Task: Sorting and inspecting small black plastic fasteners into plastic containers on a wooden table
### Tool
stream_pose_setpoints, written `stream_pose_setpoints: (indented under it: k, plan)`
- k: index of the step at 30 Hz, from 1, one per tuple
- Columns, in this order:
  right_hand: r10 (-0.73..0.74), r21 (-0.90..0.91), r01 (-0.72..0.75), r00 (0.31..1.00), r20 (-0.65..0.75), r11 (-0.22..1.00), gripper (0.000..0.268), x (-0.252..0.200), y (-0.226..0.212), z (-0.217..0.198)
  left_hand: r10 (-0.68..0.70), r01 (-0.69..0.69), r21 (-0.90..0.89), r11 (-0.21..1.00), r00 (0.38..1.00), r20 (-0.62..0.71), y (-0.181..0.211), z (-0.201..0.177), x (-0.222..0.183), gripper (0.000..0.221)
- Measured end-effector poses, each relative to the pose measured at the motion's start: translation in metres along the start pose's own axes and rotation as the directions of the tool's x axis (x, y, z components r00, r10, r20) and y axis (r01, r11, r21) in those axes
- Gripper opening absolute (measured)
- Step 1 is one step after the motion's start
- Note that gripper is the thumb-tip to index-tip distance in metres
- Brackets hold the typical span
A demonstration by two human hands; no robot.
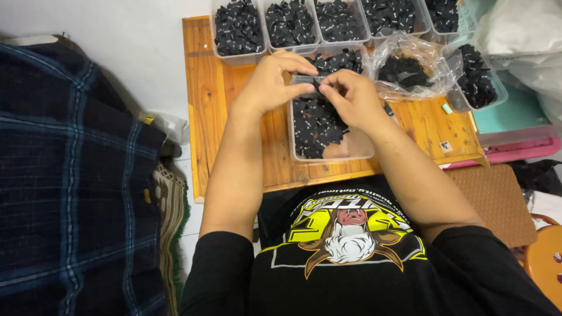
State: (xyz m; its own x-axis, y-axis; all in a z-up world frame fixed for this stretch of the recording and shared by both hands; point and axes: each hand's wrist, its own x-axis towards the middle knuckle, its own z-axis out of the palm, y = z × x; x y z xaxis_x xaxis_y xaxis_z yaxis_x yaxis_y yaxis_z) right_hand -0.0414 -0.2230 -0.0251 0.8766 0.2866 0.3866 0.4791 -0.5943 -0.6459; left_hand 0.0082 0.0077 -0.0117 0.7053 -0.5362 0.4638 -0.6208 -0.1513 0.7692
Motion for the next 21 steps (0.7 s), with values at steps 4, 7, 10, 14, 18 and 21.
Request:
stream_pose_setpoints:
  k: [4, 7, 10, 14, 18, 21]
  plan:
    - [-0.041, -0.029, 0.042, 0.998, 0.048, 0.999, 0.010, 0.001, -0.002, -0.001, -0.025, 0.021, 0.072, 0.997, 0.998, 0.054, -0.002, 0.003, 0.002, 0.023]
    - [-0.049, -0.024, 0.050, 0.997, 0.060, 0.998, 0.011, 0.002, -0.004, -0.002, 0.052, -0.053, 0.073, 0.996, 0.998, 0.021, -0.009, 0.006, 0.001, 0.013]
    - [-0.041, -0.025, 0.042, 0.998, 0.052, 0.999, 0.012, 0.002, -0.002, -0.003, 0.047, -0.047, -0.006, 0.999, 0.999, 0.005, -0.007, 0.006, 0.001, 0.008]
    - [0.045, 0.021, -0.047, 0.996, 0.074, 0.999, 0.007, 0.001, -0.002, -0.005, -0.037, 0.036, -0.041, 0.999, 0.999, -0.027, -0.001, 0.004, 0.001, 0.007]
    - [0.108, 0.014, -0.110, 0.990, 0.088, 0.994, 0.002, 0.002, -0.005, -0.010, -0.172, 0.167, -0.057, 0.984, 0.979, -0.105, 0.015, 0.001, 0.001, 0.008]
    - [0.152, 0.109, -0.159, 0.986, 0.070, 0.981, 0.004, 0.000, -0.002, -0.008, -0.110, 0.104, -0.044, 0.994, 0.980, -0.167, 0.005, 0.004, 0.001, 0.008]
